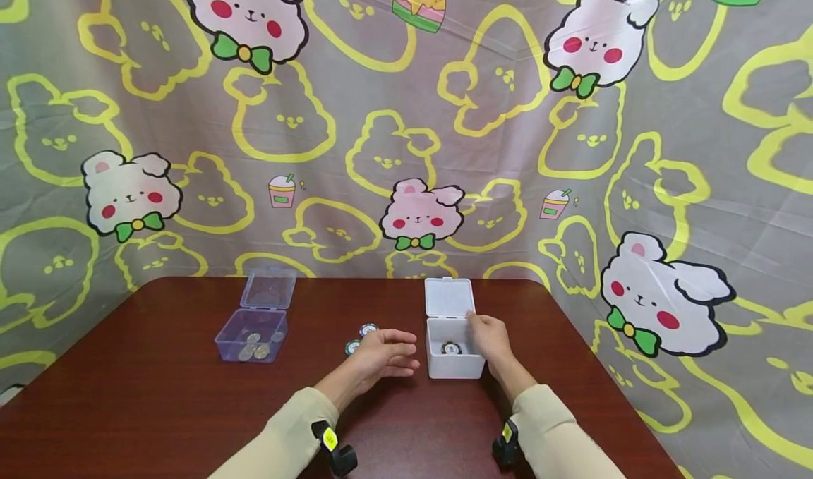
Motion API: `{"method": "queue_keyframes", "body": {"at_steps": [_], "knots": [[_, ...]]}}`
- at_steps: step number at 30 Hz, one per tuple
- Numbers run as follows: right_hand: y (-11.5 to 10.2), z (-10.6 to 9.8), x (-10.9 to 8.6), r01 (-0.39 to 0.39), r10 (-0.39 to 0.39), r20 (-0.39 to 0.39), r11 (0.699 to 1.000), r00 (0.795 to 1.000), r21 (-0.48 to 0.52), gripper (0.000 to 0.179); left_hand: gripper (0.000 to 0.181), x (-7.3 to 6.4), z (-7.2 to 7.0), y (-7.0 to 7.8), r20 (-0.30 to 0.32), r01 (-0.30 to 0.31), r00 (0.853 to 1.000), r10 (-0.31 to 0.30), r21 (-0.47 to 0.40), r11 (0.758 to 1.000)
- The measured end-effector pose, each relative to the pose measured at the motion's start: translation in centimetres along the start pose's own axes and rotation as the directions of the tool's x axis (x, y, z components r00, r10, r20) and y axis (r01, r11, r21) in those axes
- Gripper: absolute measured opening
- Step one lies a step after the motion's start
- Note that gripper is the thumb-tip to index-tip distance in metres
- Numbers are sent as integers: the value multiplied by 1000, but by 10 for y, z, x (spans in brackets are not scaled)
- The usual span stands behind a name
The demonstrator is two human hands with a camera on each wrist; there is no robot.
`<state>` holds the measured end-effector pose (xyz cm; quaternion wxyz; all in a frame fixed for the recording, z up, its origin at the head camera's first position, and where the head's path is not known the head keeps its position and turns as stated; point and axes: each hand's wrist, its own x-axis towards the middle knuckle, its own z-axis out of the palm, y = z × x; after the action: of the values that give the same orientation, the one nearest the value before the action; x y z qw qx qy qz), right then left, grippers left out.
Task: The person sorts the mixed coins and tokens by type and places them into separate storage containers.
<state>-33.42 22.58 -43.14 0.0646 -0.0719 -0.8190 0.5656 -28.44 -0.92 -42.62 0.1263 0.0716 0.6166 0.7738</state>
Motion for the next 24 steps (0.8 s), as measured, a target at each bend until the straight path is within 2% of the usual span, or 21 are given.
{"method": "queue_keyframes", "body": {"at_steps": [8, 13, 17, 24], "knots": [[-2, -1, -2, 11, -11, 9, 1000, 1000, 2, 45, 33, -7, -24, 2, -10, 3, 1000, -3, 66, 998], [-4, -2, -4, -6, 5, 15, 1000, 1000, 6, 43, 33, -5, -45, 10, -74, -16, 997, 24, 109, 994], [-5, -2, -4, -8, 7, 18, 1000, 1000, 10, 41, 35, -7, -60, 14, -122, -6, 992, 27, 169, 986], [-4, -2, -3, -5, 5, 17, 1000, 1000, 6, 41, 34, -8, -76, 18, -175, 1, 983, 46, 259, 966]]}}
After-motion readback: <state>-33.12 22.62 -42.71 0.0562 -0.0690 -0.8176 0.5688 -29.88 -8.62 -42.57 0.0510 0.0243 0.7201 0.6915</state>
